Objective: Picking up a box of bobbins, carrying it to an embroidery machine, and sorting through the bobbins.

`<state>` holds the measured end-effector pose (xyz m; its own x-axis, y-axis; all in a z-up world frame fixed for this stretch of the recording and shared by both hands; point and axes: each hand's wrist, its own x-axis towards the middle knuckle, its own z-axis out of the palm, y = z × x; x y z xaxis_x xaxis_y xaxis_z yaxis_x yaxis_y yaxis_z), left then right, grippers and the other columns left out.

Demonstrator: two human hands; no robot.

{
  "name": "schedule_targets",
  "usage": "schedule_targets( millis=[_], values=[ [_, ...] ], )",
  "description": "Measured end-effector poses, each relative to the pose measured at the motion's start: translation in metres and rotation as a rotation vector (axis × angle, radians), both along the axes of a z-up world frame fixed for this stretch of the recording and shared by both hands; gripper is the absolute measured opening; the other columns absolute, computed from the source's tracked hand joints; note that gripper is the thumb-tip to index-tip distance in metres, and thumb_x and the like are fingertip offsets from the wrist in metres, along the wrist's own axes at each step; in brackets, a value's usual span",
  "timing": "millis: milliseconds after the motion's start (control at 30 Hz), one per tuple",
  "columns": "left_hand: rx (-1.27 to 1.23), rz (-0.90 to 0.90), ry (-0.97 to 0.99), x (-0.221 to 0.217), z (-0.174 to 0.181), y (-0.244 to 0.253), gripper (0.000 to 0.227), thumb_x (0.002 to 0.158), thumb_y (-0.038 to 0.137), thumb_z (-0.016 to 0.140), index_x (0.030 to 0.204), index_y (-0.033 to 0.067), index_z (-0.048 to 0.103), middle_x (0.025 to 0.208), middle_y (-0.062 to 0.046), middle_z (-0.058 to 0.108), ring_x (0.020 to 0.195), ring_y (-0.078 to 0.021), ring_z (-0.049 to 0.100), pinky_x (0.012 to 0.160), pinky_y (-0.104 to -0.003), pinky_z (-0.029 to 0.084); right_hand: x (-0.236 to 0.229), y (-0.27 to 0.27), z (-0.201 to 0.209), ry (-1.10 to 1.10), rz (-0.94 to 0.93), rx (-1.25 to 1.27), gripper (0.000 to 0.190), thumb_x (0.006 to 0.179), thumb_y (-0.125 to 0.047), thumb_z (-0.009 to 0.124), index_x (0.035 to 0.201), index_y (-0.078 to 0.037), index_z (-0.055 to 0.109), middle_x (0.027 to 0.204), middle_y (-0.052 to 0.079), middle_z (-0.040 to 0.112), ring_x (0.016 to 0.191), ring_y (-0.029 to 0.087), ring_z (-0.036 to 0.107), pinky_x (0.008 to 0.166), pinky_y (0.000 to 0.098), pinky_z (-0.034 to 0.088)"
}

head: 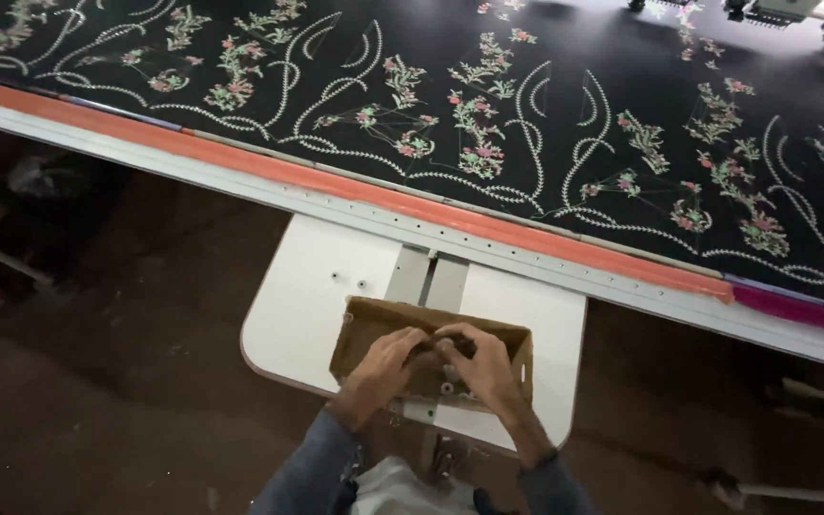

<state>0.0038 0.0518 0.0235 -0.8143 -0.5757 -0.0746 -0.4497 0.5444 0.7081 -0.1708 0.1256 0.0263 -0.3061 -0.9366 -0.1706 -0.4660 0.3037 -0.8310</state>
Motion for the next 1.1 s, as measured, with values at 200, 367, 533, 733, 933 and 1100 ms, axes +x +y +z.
schedule_targets(
  millis=[200,367,533,733,933,1100],
  values=[
    [-0.199,-0.005,-0.105,0.026,-0.019,-0.031,0.024,0.104,0.029,0.059,0.125,0.0191,0.065,0.119,-0.006,0.065,0.12,-0.0225,0.061,0.103,-0.037,0.05,0.0,0.004,-0.015,0.023,0.029,0.061,0.022,0.1,-0.025,0.067,0.118,-0.016,0.076,0.12,0.011,0.078,0.119,0.034,0.069,0.105,0.0491,0.054],
    [-0.333,0.374,-0.301,0.048,-0.01,-0.062,0.037,0.098,0.032,0.069,0.127,0.0113,0.06,0.126,-0.014,0.059,0.12,-0.0281,0.06,0.101,-0.038,0.056,0.006,0.004,-0.033,0.043,0.043,0.052,0.025,0.103,-0.03,0.064,0.118,-0.013,0.075,0.119,0.013,0.077,0.121,0.037,0.067,0.106,0.053,0.052],
    [-0.243,0.368,-0.351,0.057,-0.011,-0.063,0.03,0.101,0.022,0.064,0.127,0.0116,0.055,0.122,-0.014,0.062,0.111,-0.0301,0.071,0.088,-0.041,0.065,0.016,-0.006,-0.036,0.023,0.025,0.027,0.021,0.103,-0.023,0.063,0.118,-0.011,0.074,0.11,0.015,0.078,0.1,0.032,0.075,0.089,0.0467,0.061],
    [-0.135,0.459,-0.18,0.067,-0.021,-0.079,0.011,0.104,0.029,0.059,0.105,0.0208,0.066,0.098,-0.003,0.068,0.092,-0.0251,0.076,0.074,-0.04,0.066,0.044,-0.016,-0.025,0.022,0.017,0.035,0.02,0.101,-0.021,0.066,0.116,-0.011,0.075,0.111,0.014,0.078,0.107,0.035,0.074,0.09,0.0464,0.062],
    [-0.095,0.451,0.198,0.074,0.01,-0.083,0.006,0.095,0.021,0.071,0.099,0.0173,0.074,0.091,-0.007,0.074,0.09,-0.0287,0.076,0.077,-0.038,0.063,0.058,-0.019,-0.01,-0.053,0.005,0.06,0.029,0.102,-0.03,0.063,0.128,-0.016,0.069,0.119,0.016,0.075,0.116,0.039,0.07,0.099,0.0544,0.058],
    [-0.014,0.256,0.337,0.059,0.009,-0.082,0.008,0.094,0.018,0.073,0.101,0.0151,0.077,0.098,-0.013,0.075,0.094,-0.0331,0.075,0.079,-0.04,0.063,0.076,-0.019,0.017,-0.105,-0.025,0.055,0.036,0.104,-0.032,0.058,0.137,-0.022,0.062,0.116,0.017,0.074,0.109,0.036,0.073,0.1,0.0559,0.057]
  ],
)
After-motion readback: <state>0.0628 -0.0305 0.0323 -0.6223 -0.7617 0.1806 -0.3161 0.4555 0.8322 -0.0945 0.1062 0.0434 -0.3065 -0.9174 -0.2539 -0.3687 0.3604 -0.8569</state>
